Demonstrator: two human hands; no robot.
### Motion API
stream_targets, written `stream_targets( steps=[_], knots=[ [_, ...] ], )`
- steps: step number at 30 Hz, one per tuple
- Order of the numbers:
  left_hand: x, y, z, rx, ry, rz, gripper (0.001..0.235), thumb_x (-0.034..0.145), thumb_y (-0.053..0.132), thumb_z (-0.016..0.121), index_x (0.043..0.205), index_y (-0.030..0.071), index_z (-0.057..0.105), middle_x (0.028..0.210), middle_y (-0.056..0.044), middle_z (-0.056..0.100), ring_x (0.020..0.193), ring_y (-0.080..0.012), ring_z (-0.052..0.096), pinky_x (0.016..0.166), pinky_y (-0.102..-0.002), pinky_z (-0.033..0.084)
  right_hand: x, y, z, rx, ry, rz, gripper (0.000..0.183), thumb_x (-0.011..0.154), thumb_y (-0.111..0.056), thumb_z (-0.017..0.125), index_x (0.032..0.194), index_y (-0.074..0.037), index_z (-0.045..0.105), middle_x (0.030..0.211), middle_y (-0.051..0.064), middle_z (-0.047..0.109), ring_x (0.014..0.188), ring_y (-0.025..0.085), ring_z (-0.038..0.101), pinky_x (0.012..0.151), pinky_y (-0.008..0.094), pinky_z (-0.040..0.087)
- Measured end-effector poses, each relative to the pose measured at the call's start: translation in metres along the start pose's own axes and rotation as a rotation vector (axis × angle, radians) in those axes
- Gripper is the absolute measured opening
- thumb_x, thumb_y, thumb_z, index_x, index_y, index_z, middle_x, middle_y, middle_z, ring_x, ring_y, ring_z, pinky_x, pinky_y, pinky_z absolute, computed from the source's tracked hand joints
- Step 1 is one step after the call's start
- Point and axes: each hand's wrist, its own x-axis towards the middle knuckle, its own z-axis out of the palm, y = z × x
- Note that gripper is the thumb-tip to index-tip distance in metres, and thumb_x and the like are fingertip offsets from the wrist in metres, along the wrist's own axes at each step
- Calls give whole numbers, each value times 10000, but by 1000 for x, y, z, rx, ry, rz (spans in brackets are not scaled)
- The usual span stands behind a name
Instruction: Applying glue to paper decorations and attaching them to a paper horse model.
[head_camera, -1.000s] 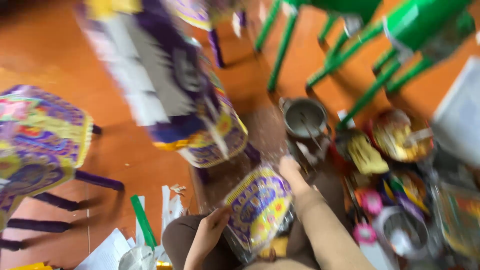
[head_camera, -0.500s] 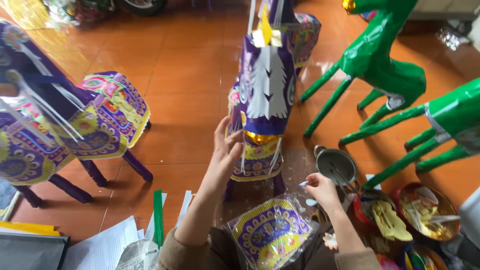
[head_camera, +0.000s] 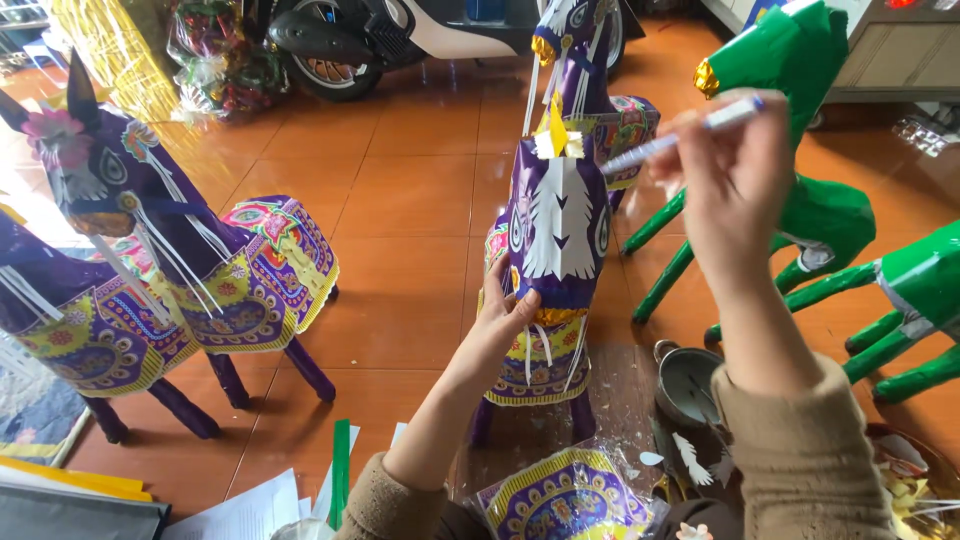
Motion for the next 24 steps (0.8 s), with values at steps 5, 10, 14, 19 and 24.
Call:
stream_targets(
  steps=[5,10,14,19,24],
  knots=[
    [1,10,4,-36,24,38,1168,666,619,661,1516,186,-15,1565,-130,211,1302,-273,441,1045,-436,422,22,6,14,-132,-53,13,148,1125,-107,465,1057,-35,356,917,153,543,689,169,600,634,256,540],
    [-1,20,8,-47,43,-7,1035,715,486,663,1521,194,83,1467,-165,391,1222,-264,528,1021,-404,462,33,19,16,-156,-29,41,158,1119,-99,481,1031,-47,361,854,121,551,647,161,614,559,235,518],
    [0,22,9,-65,65,-68,1049,686,478,669,1523,182,110,1376,-199,492,1161,-264,576,987,-407,491,39,25,17,-204,-36,6,160,1119,-87,478,1022,-47,356,875,126,564,630,159,611,525,222,508],
    [1,20,8,-53,62,-100,1019,714,465,643,1534,201,100,1362,-185,522,1125,-256,603,971,-392,493,41,24,21,-243,4,-12,171,1112,-103,477,1008,-57,349,849,114,560,615,149,592,522,223,487],
    [5,12,4,-80,68,-103,975,744,408,644,1538,198,119,1368,-160,525,1106,-231,598,961,-363,486,42,32,22,-240,38,-7,164,1106,-84,484,1007,-58,357,854,110,557,595,143,589,495,217,481]
  ],
)
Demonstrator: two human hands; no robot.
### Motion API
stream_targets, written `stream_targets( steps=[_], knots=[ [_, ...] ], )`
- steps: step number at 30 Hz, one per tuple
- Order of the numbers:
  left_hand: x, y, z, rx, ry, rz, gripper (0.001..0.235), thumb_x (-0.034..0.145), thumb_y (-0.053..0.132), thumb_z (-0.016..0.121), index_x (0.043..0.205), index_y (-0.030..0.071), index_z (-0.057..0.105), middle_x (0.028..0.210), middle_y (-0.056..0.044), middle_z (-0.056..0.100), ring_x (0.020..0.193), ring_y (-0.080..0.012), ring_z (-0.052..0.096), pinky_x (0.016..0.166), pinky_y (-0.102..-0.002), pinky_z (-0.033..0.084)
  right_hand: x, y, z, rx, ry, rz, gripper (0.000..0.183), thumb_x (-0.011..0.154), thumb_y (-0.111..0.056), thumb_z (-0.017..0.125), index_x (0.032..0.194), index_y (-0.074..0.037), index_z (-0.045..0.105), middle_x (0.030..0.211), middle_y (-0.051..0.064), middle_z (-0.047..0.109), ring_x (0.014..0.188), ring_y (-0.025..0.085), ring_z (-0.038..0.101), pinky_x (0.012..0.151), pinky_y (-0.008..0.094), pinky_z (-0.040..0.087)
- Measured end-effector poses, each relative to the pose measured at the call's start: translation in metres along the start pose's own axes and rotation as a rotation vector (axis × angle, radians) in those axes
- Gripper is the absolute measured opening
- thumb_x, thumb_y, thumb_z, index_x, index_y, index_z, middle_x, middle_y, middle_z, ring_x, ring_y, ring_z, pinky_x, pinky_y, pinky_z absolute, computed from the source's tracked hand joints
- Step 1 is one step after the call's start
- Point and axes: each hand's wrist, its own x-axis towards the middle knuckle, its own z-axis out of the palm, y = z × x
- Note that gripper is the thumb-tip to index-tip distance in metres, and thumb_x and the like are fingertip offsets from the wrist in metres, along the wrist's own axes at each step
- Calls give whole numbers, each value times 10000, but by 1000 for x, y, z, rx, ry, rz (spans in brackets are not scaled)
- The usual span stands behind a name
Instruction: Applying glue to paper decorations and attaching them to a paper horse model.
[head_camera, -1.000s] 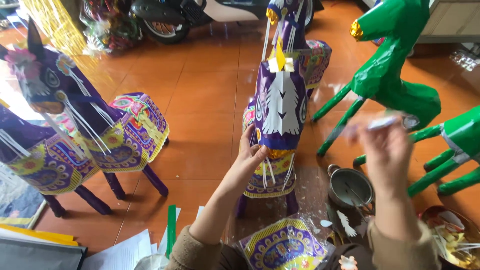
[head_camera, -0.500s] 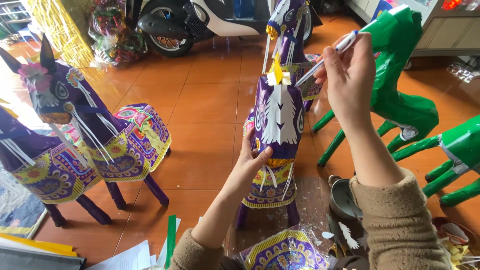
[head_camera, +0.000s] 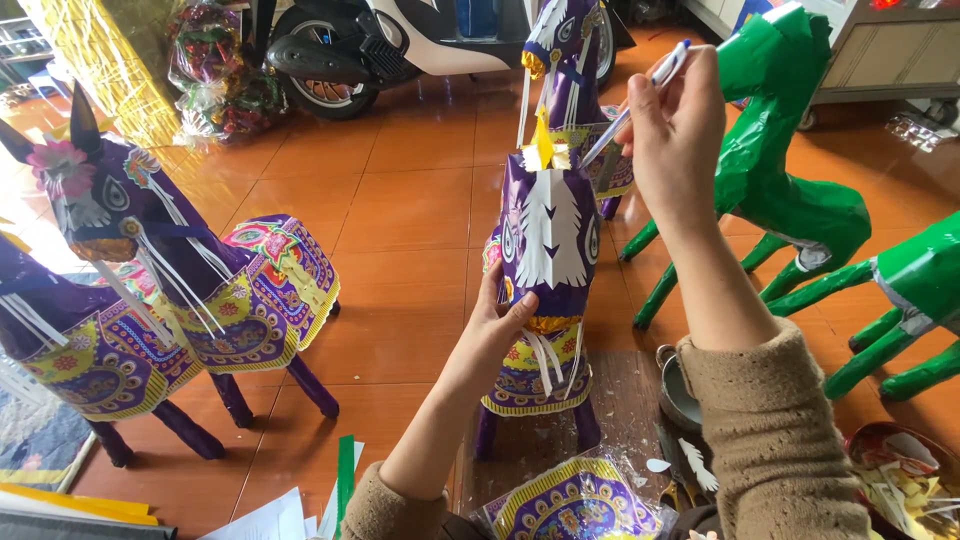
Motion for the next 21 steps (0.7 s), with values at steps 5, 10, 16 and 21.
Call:
stream_targets(
  steps=[5,10,16,21],
  knots=[
    [4,-5,-4,-73,9,31,882,780,335,658,1518,186,199,1307,-164,566,1027,-217,637,838,-302,534,6,7,4,70,39,291,129,1051,-74,503,966,-78,406,774,75,575,512,103,550,418,212,464],
    [-1,3,-3,-94,-30,89,886,754,333,684,1497,142,241,1343,-161,549,1096,-247,618,916,-359,532,10,12,8,176,46,481,105,1033,-69,492,951,-103,435,761,71,627,498,81,544,413,198,454],
    [-1,0,0,-137,-49,145,855,758,306,704,1472,93,285,1318,-176,561,1099,-241,615,952,-364,524,-6,14,7,48,-299,131,88,1084,-89,469,1046,-43,404,834,113,597,604,153,596,492,202,517],
    [-1,-8,1,-104,-21,141,959,746,325,706,1515,88,185,1441,-100,452,1135,-231,588,967,-366,507,-6,-3,10,0,-172,271,123,1046,-172,508,1072,-52,519,759,42,611,559,118,595,510,230,553]
  ],
)
